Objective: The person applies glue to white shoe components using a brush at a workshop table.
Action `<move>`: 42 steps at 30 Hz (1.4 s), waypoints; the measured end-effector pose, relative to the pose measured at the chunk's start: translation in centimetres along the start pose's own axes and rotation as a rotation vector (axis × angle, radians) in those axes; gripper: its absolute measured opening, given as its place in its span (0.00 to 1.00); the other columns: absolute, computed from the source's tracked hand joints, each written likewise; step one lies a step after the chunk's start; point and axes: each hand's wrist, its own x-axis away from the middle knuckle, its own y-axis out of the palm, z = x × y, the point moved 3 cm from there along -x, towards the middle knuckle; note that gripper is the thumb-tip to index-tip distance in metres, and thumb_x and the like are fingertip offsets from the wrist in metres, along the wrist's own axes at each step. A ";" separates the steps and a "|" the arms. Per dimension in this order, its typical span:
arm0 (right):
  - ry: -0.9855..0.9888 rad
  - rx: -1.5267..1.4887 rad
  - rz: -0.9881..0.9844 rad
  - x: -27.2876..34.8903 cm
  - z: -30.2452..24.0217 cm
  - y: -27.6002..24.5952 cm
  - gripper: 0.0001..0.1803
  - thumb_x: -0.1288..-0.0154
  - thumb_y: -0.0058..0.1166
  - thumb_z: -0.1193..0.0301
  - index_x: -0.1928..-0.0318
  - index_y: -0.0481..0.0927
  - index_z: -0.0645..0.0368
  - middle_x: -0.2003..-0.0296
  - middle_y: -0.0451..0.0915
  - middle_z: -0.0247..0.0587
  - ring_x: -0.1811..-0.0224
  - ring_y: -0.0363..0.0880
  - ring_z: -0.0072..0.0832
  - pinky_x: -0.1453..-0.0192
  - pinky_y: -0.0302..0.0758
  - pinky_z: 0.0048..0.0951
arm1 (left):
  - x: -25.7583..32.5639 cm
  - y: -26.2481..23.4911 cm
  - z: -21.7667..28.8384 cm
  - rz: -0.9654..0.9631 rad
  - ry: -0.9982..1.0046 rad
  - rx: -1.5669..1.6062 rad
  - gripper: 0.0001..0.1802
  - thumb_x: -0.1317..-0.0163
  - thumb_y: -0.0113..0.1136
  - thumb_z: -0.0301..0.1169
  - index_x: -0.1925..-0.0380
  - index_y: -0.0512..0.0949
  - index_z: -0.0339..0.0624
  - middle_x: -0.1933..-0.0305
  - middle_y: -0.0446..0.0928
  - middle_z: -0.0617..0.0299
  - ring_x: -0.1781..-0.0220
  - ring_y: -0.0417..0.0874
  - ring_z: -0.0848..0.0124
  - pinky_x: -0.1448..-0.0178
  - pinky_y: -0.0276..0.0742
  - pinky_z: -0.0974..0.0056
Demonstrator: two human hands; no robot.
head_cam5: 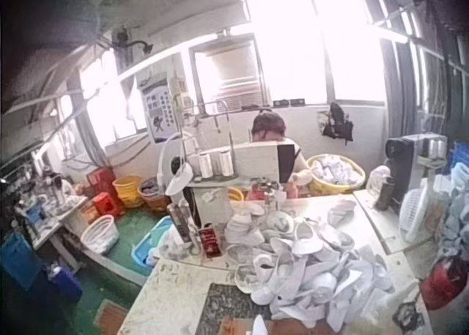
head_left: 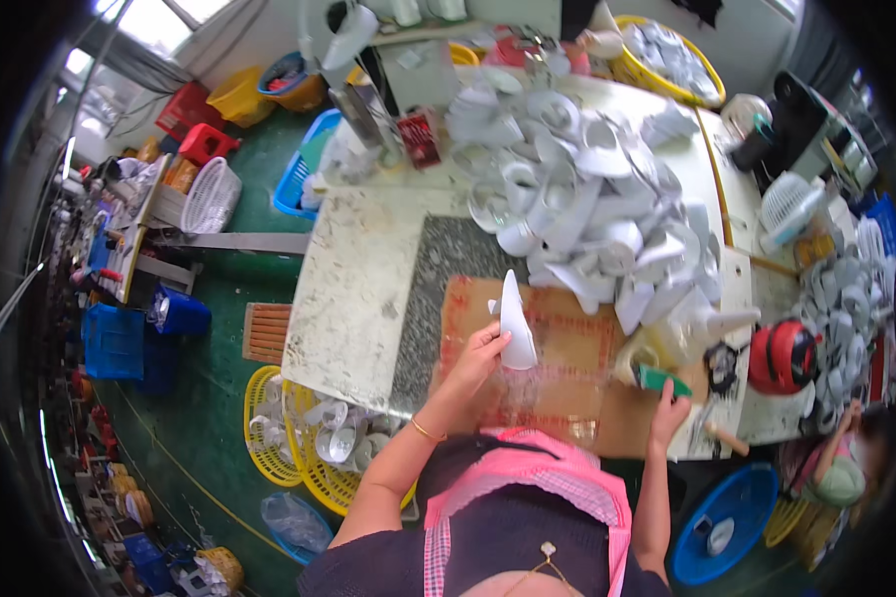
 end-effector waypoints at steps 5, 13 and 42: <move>-0.031 0.108 -0.551 13.8 -23.1 9.9 0.19 0.26 0.58 0.63 0.76 0.72 0.52 0.78 0.64 0.17 0.76 0.57 0.10 0.76 0.50 0.28 | 3.5 1.6 -1.3 0.015 -0.072 -0.091 0.21 0.27 0.58 0.28 0.36 0.75 0.35 0.41 0.81 0.61 0.43 0.82 0.72 0.38 0.80 0.60; -0.413 0.113 -0.753 17.0 -29.6 15.1 0.06 0.35 0.62 0.72 0.58 0.87 0.56 0.67 0.84 0.42 0.73 0.79 0.31 0.69 0.72 0.32 | 4.5 2.5 -4.0 -0.065 -0.183 -0.161 0.25 0.28 0.60 0.28 0.33 0.73 0.40 0.40 0.81 0.62 0.42 0.83 0.73 0.39 0.82 0.64; -1.086 0.145 -1.122 16.8 -31.8 8.2 0.18 0.46 0.64 0.75 0.53 0.88 0.52 0.58 0.87 0.39 0.67 0.87 0.39 0.64 0.81 0.34 | 1.0 4.0 -2.5 0.010 -0.230 -0.153 0.06 0.23 0.51 0.30 0.52 0.71 0.41 0.50 0.82 0.59 0.50 0.87 0.68 0.47 0.87 0.62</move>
